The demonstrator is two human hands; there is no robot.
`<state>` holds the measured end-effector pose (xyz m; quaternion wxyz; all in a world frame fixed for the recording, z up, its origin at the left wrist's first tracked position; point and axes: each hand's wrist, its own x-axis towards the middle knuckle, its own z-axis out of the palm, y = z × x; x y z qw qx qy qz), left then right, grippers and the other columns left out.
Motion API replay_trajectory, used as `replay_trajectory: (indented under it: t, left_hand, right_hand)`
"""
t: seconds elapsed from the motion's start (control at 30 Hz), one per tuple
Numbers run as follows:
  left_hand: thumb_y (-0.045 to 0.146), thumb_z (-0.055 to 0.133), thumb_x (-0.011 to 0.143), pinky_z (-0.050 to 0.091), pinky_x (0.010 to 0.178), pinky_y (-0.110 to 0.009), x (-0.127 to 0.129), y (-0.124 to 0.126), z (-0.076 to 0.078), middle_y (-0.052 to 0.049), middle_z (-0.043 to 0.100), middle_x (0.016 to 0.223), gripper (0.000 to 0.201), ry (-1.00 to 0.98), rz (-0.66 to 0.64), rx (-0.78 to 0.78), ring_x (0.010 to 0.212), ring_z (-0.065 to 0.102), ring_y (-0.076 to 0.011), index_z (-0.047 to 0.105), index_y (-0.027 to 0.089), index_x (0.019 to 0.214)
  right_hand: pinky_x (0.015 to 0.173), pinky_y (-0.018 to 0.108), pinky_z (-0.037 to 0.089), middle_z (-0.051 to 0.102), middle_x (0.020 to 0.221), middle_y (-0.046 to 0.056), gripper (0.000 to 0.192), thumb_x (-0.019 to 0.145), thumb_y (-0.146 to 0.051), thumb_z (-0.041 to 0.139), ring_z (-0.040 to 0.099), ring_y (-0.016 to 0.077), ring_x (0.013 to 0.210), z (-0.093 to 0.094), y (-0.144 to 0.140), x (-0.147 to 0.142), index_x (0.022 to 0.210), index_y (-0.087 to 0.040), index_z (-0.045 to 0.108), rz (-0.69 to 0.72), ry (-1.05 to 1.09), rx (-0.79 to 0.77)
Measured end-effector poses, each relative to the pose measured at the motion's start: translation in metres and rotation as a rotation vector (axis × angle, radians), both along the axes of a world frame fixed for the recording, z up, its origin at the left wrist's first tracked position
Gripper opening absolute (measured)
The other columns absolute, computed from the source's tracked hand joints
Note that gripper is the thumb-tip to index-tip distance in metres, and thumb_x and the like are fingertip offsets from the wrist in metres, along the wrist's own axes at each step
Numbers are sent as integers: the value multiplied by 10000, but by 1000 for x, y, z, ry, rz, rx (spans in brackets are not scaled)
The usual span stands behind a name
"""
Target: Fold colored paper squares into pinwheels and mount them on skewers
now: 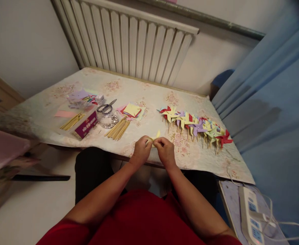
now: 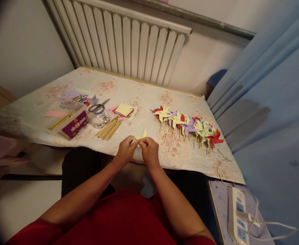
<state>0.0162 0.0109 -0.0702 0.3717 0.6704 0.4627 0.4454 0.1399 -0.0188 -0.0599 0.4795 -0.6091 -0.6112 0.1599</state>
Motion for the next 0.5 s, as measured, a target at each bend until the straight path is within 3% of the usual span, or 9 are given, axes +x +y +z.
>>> replay_trajectory:
  t: [0.27,0.5]
  left_hand:
    - [169,479,809,413,702,-264,-1,0,0,-11,579,734,154,-1,7,-3,711,526,-141,535,183,668]
    - [161,475,810,397,681,-259,-1,0,-3,3,552,701,143,19,7,-9,694,510,-139,530,186,681]
  right_hand:
    - [748,331,438,626,755,44,167,870,-198,502,561,201,782,2,1,8,740,-210,607,161,-276,144]
    - [611,283,436,620,627,-13,141,791,-250,565,549,163,602,-5,2,0,665,-205,610,-6,117,-59]
